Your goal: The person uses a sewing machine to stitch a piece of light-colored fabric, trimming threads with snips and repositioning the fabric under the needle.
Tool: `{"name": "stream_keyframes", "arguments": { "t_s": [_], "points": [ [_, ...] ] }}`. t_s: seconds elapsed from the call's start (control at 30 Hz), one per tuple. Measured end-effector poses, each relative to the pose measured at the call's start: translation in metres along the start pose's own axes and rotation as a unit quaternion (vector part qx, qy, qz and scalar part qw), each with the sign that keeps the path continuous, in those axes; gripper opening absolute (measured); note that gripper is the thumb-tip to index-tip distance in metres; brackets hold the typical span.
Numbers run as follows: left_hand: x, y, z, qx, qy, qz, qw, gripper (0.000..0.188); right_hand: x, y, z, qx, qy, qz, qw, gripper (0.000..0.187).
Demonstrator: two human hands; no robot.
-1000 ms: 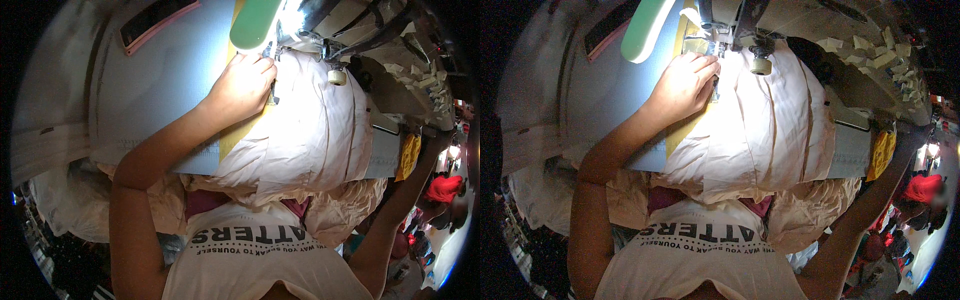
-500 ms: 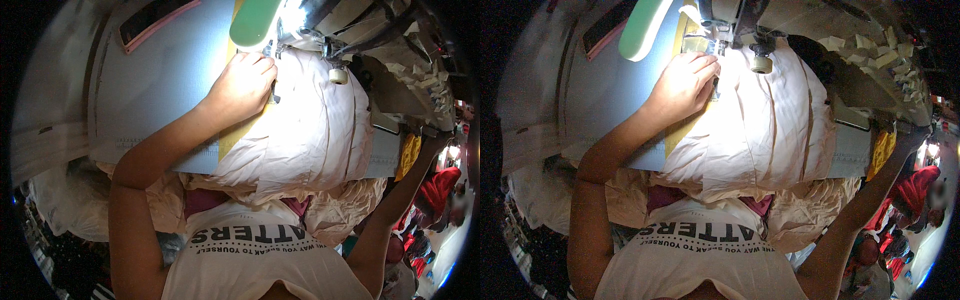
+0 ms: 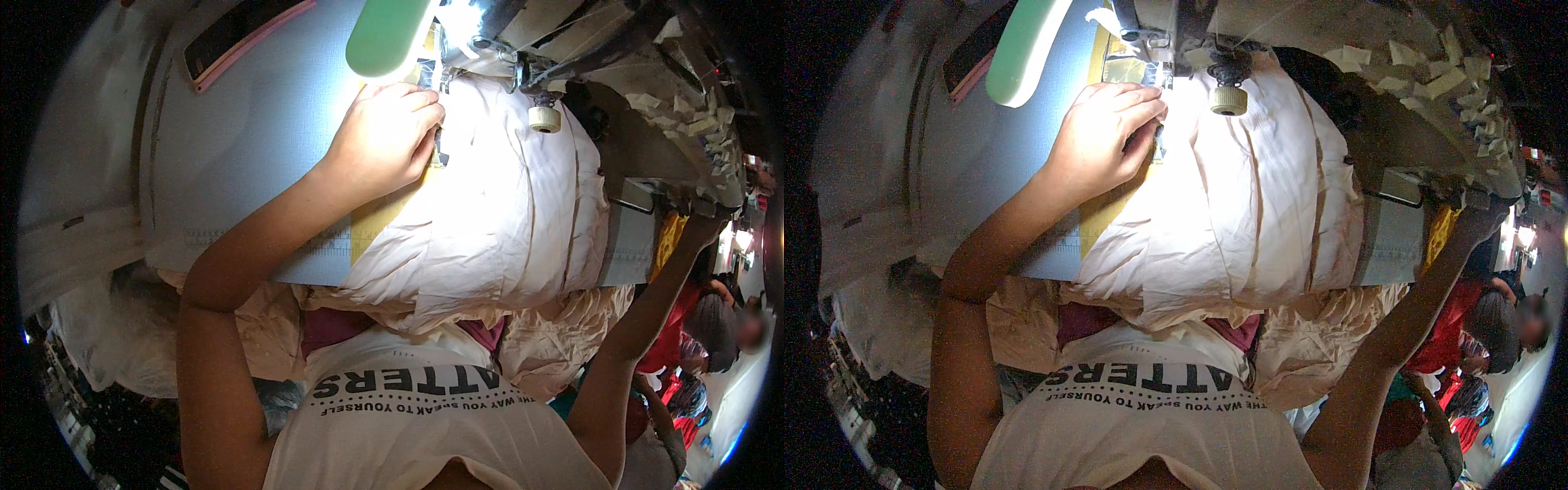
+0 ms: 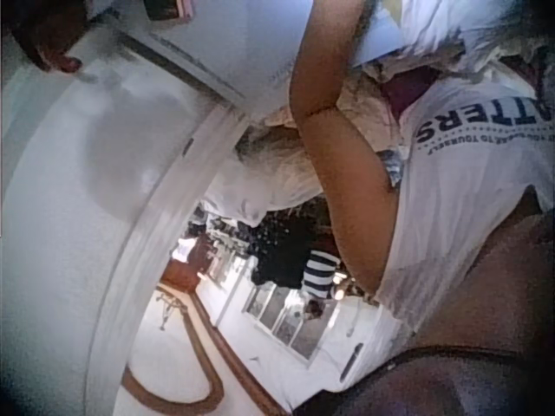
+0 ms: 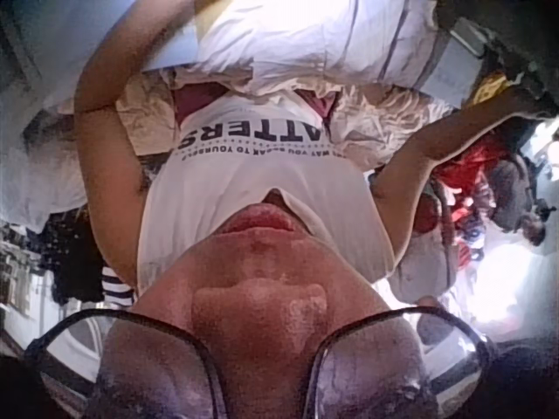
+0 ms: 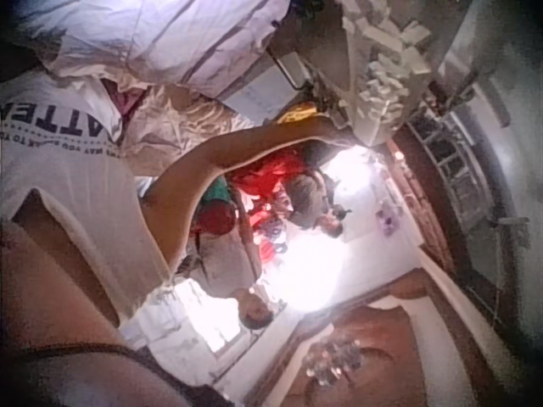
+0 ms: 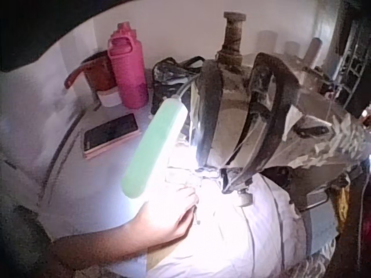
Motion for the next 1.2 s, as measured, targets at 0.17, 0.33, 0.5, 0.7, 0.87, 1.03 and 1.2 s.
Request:
{"name": "stream_keyframes", "arguments": {
  "t_s": [0.17,0.33,0.5,0.7,0.87,1.03,1.2],
  "points": [
    [0.001,-0.001,-0.002,0.007,0.002,0.014,1.0,0.021,-0.009,-0.006,0.004,0.001,0.033,0.035,0.999,0.029],
    [0.006,0.002,0.001,0.007,-0.014,0.027,1.0,0.017,0.005,-0.045,0.018,-0.015,0.09,-0.045,0.995,0.019],
    [0.004,0.0,-0.001,-0.006,-0.006,0.018,1.0,0.016,0.22,-0.105,0.035,0.11,0.05,-0.374,0.92,0.01],
    [0.004,-0.003,0.0,-0.017,0.009,0.027,0.999,0.016,0.428,-0.066,0.003,0.306,-0.036,-0.555,0.772,0.01],
    [0.004,-0.001,-0.003,-0.022,0.017,0.043,0.999,0.016,0.465,-0.005,0.004,0.332,-0.029,-0.691,0.642,0.013],
    [0.005,-0.002,-0.001,-0.021,0.013,0.042,0.999,0.015,0.472,-0.007,0.012,0.371,0.0,-0.666,0.647,0.016],
    [0.006,-0.002,0.0,-0.026,0.014,0.049,0.998,0.015,0.476,-0.011,0.01,0.392,-0.001,-0.624,0.677,0.02]
  ]
}}
Point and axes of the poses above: each hand's wrist, its own z-axis away from the middle knuckle, its own y-axis out of the palm, x = y × z, the point moved 9 cm from there along -z, towards the middle knuckle, and after that the axes turned 13 degrees about x, right-handed, at the moved point
